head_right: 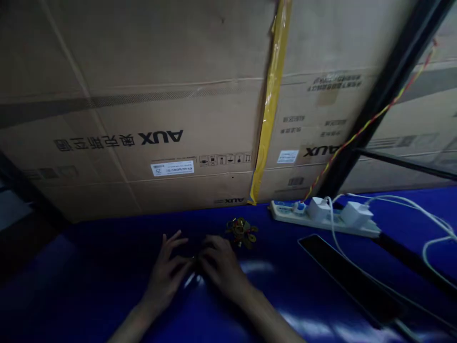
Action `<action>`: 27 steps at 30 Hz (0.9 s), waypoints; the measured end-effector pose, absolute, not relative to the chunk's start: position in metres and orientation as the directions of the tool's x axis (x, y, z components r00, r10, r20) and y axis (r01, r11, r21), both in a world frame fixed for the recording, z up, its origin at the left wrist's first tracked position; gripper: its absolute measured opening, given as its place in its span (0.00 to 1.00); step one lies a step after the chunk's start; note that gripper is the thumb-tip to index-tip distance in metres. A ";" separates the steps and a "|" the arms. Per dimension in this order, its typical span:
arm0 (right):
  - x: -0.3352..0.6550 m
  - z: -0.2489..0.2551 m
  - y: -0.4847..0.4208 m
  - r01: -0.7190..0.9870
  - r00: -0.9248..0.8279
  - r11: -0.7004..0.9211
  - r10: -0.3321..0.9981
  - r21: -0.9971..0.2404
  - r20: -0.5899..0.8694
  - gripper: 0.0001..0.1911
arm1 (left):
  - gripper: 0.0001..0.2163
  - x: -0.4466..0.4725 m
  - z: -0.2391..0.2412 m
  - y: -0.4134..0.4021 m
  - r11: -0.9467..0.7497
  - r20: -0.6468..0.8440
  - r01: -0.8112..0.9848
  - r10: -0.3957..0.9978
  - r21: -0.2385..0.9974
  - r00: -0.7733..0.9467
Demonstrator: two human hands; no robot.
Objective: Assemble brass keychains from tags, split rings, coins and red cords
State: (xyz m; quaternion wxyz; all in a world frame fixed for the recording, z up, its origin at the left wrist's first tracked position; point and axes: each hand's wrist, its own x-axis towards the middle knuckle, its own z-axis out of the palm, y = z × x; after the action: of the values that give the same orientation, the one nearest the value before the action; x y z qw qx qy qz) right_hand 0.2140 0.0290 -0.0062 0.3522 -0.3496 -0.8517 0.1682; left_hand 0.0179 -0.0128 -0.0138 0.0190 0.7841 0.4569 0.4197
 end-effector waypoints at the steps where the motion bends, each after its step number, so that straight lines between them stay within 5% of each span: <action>1: 0.214 -0.006 0.029 0.471 -0.509 0.701 0.712 -0.535 0.484 0.06 | 0.06 0.018 -0.013 -0.013 -0.582 0.643 0.697 0.732 0.419 0.224; 14: 0.215 0.005 0.028 0.443 -0.553 0.662 0.733 -0.605 0.397 0.07 | 0.06 0.018 -0.010 -0.013 -0.553 0.620 0.657 0.768 0.513 0.162; 22: 0.206 0.010 0.018 0.128 -0.653 0.412 0.720 -0.902 0.236 0.12 | 0.07 0.019 -0.008 -0.011 -0.447 0.473 0.442 0.879 0.778 0.055; 27: 0.201 0.012 0.012 0.211 -0.700 0.289 0.711 -0.934 0.062 0.18 | 0.11 0.020 -0.013 -0.006 -0.365 0.361 0.258 0.930 0.894 0.065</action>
State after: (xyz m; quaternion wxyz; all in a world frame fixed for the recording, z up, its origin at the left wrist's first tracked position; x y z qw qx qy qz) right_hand 0.2009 0.0116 0.0125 0.2432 -0.3013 -0.7649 0.5147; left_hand 0.0201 -0.0061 -0.0134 0.3300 0.6509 0.4564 0.5090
